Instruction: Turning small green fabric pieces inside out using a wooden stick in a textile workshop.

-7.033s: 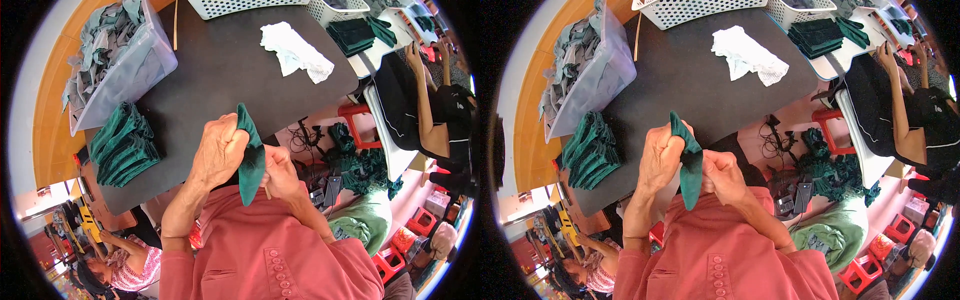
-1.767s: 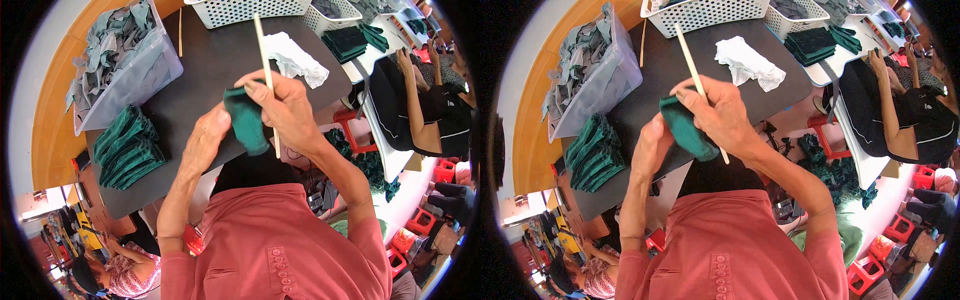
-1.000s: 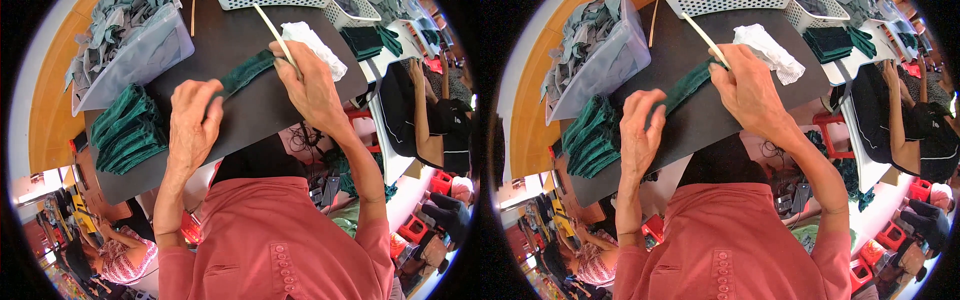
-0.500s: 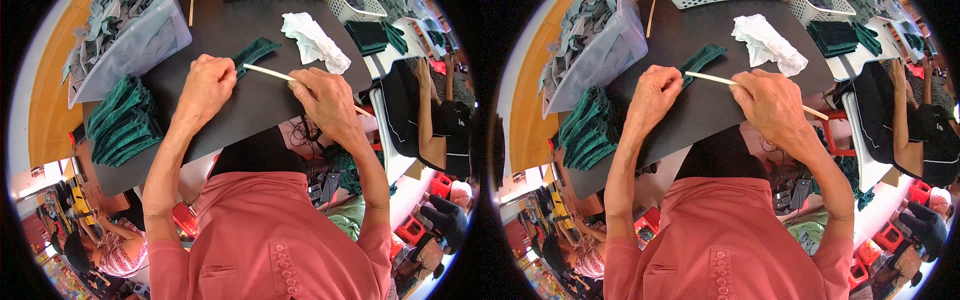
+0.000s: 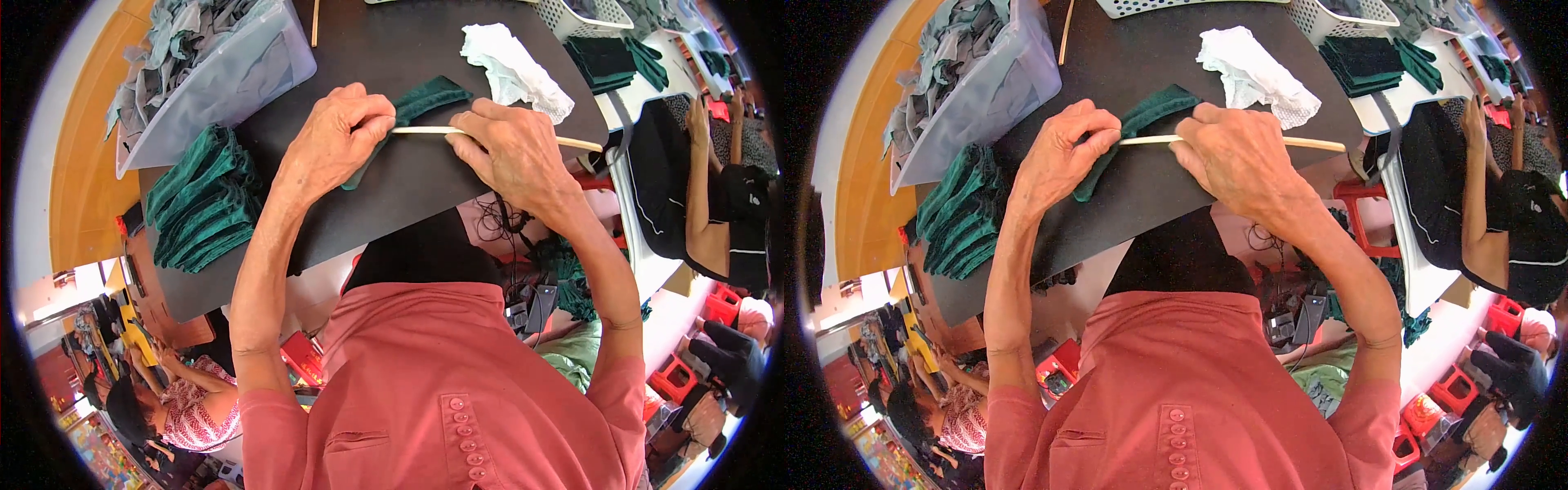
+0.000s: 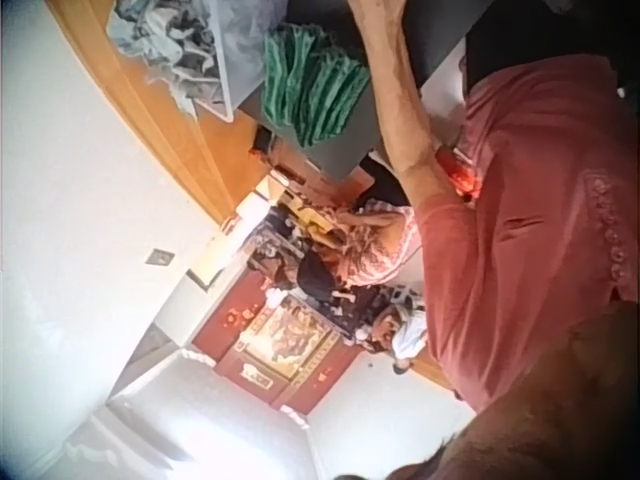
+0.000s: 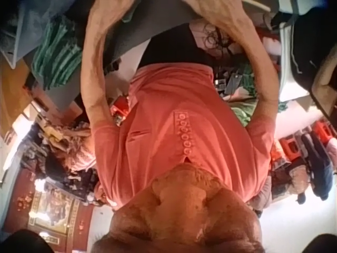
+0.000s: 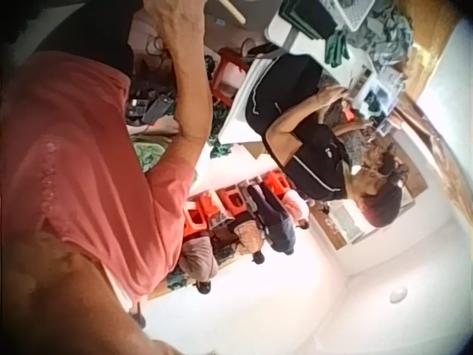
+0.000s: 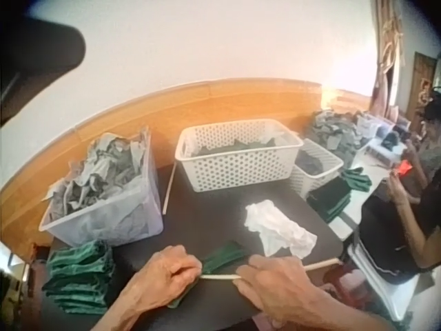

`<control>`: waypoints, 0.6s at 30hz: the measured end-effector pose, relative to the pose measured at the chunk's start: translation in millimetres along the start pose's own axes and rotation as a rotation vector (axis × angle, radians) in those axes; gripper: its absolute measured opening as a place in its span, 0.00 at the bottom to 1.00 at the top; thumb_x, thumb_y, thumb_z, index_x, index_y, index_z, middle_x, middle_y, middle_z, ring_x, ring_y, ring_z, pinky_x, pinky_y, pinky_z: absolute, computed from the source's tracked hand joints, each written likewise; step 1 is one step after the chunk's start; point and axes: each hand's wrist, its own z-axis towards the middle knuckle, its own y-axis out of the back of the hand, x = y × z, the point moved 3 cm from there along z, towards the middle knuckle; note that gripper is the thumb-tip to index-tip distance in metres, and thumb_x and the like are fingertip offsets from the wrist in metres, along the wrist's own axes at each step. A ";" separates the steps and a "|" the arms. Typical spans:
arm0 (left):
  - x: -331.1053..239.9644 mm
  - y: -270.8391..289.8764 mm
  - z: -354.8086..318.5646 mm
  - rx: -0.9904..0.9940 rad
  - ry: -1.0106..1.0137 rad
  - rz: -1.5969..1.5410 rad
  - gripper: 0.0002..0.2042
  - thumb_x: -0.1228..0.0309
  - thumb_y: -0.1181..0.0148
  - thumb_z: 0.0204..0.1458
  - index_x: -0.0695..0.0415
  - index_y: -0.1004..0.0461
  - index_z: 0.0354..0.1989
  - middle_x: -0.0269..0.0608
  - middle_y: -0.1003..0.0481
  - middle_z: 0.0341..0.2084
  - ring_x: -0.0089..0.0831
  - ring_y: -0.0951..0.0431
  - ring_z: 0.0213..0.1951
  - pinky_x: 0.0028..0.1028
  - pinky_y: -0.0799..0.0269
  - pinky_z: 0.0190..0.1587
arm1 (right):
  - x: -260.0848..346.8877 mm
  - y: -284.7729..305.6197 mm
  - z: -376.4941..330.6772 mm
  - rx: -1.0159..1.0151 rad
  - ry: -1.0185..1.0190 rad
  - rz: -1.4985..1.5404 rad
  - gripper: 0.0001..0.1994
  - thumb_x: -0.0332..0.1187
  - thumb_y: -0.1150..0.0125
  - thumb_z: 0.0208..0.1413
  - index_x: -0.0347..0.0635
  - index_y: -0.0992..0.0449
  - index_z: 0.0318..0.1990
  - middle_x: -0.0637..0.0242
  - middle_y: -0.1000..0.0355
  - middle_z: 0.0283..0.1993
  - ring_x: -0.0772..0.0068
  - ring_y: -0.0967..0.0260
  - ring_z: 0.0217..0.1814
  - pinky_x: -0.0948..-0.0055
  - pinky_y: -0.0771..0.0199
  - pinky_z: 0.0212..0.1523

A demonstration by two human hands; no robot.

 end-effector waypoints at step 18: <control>-35.5 16.1 -27.2 -0.192 -0.087 -1.124 0.33 0.45 0.42 0.47 0.65 0.32 0.49 0.55 0.26 0.41 0.45 0.30 0.50 0.41 0.34 0.51 | 35.4 14.4 -2.6 0.102 -0.200 1.054 0.07 0.28 0.44 0.56 0.34 0.23 0.36 0.74 0.35 0.19 0.88 0.43 0.22 0.84 0.42 0.21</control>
